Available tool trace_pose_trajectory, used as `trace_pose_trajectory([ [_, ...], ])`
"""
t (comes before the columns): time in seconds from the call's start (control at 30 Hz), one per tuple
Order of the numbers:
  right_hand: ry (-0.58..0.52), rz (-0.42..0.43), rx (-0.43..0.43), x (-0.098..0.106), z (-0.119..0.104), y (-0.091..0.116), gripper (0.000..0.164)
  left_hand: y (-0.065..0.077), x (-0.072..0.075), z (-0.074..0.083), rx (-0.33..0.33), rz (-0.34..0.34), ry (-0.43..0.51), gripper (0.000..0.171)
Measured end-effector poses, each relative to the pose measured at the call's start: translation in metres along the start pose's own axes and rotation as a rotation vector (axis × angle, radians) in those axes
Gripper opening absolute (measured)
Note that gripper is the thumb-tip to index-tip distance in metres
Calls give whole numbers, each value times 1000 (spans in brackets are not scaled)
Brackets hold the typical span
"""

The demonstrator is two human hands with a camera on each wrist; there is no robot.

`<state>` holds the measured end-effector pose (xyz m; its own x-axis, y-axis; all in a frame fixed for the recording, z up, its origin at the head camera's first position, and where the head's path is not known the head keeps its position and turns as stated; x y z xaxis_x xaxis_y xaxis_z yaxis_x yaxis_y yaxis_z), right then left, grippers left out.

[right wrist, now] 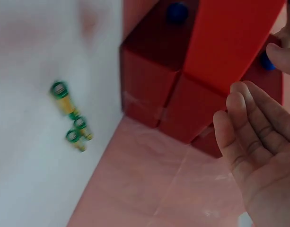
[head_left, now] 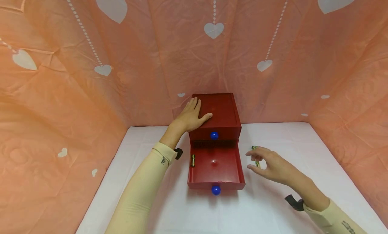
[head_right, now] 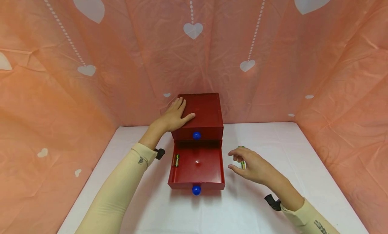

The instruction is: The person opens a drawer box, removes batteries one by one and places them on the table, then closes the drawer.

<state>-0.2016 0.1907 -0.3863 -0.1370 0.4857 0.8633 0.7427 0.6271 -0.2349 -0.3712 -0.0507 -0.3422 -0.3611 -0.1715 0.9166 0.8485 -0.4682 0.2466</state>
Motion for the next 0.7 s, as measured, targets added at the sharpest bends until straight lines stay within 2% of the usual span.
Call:
trace_pose_trajectory([
  [0.47,-43,58,27,4,-37,-19,36,-2,-2,-1,0,0,-2,97],
  [0.6,-61,59,-7,3,-42,-25,37,-2,-1,-1,-4,4,-4,97],
  [0.7,-78,40,-77,-1,-43,-28,38,-2,-1,-1,-4,3,-9,96],
])
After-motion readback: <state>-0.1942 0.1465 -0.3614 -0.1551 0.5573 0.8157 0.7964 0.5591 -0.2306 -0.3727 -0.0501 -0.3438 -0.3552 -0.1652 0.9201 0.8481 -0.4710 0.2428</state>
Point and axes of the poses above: each hand's wrist, its own y-axis away from the middle knuckle, its own x-axis out of the back of the hand, z = x × y, the point moved 9 cm from there along -y, towards the middle knuckle, and after that the axes turned 11 degrees about -z, right-handed, at the moved point
